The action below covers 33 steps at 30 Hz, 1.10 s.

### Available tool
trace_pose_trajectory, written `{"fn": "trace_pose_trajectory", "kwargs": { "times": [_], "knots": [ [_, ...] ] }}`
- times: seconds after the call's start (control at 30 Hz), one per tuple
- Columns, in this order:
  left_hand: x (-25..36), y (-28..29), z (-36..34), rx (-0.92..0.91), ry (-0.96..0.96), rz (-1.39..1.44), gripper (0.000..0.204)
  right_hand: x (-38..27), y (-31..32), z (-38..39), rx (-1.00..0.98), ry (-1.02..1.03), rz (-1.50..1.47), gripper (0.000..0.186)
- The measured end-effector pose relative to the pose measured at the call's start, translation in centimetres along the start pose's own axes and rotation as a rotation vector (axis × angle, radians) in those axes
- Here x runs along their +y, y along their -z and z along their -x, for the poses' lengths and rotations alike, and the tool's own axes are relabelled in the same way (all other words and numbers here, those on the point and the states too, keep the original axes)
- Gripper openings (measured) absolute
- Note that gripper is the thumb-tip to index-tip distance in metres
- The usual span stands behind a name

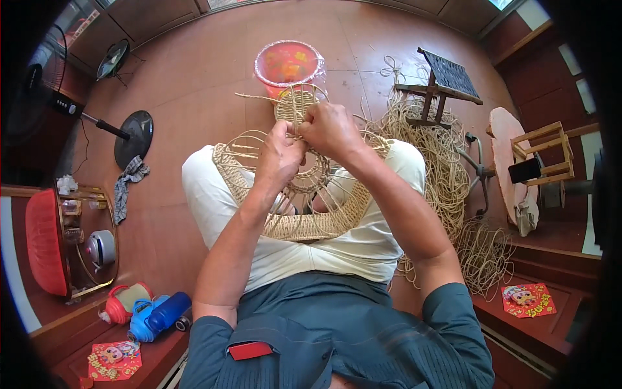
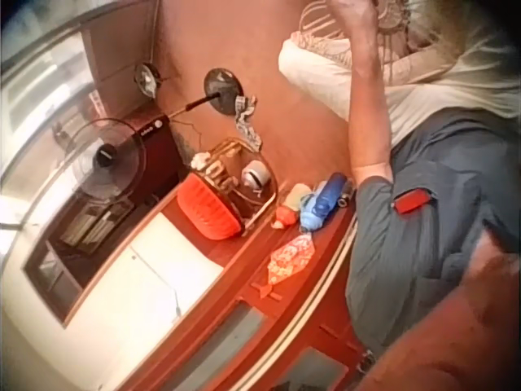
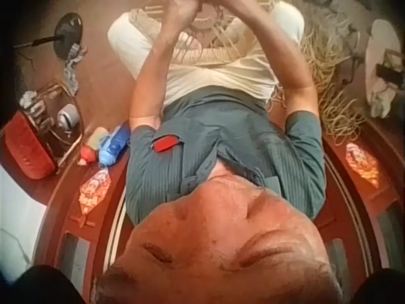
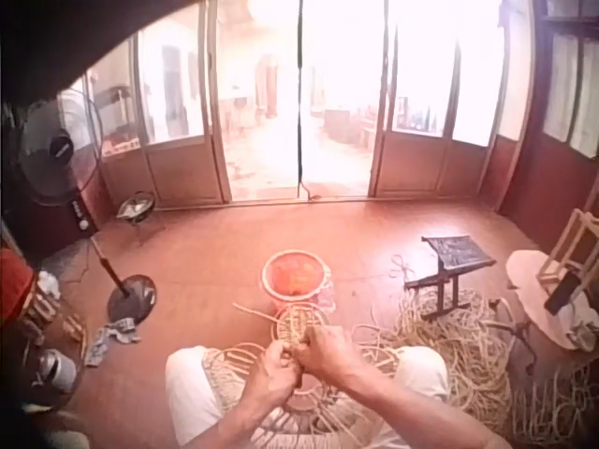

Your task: Weaving straw strands into a patterned frame to create a hand-crafted decorative object.

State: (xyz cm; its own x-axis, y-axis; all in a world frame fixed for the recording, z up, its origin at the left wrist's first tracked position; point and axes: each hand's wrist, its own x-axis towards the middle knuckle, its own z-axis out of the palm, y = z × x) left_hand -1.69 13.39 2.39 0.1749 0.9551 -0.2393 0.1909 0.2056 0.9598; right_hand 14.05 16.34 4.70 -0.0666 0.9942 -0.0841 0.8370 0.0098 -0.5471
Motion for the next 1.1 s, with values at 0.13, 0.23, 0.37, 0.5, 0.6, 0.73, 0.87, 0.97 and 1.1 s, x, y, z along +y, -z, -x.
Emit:
{"fn": "trace_pose_trajectory", "kwargs": {
  "times": [0.13, 0.23, 0.37, 0.5, 0.6, 0.73, 0.87, 0.97, 1.1],
  "knots": [
    [-0.1, 0.7, 0.9, 0.022, -0.105, -0.276, 0.030, 2.1, -0.9, 1.7, 0.106, 0.055, -0.434, 0.029],
    [0.0, 1.3, 1.2, 0.025, -0.136, -0.441, 0.034, 3.4, -0.7, 3.1, -0.075, -0.058, -0.767, 0.024],
    [0.4, 1.8, 1.3, 0.020, -0.180, -0.526, 0.037, 4.3, -0.7, 4.3, -0.305, -0.089, -1.181, 0.019],
    [0.4, 1.1, 1.8, 0.203, -0.543, -0.791, 0.028, 6.5, 0.5, 5.5, -0.253, -0.107, -1.146, 0.024],
    [0.2, 0.4, 1.3, 0.259, -0.747, -0.852, 0.017, 7.7, 1.3, 6.1, -0.183, -0.134, -1.055, 0.029],
    [-0.1, 0.1, 0.5, 0.177, -0.868, -0.912, 0.014, 8.4, 2.7, 5.7, -0.111, -0.099, -1.020, 0.036],
    [0.0, 0.0, -0.2, 0.105, -0.816, -0.925, 0.012, 7.5, 3.3, 4.3, -0.002, 0.001, -1.018, 0.039],
    [0.4, -0.6, -0.8, 0.149, -0.771, -0.845, 0.007, 5.8, 2.9, 2.8, 0.035, 0.068, -1.019, 0.039],
    [0.7, -1.4, -1.2, 0.215, -0.661, -0.871, 0.007, 3.8, 1.8, 2.4, 0.108, 0.024, -0.699, 0.045]
  ]
}}
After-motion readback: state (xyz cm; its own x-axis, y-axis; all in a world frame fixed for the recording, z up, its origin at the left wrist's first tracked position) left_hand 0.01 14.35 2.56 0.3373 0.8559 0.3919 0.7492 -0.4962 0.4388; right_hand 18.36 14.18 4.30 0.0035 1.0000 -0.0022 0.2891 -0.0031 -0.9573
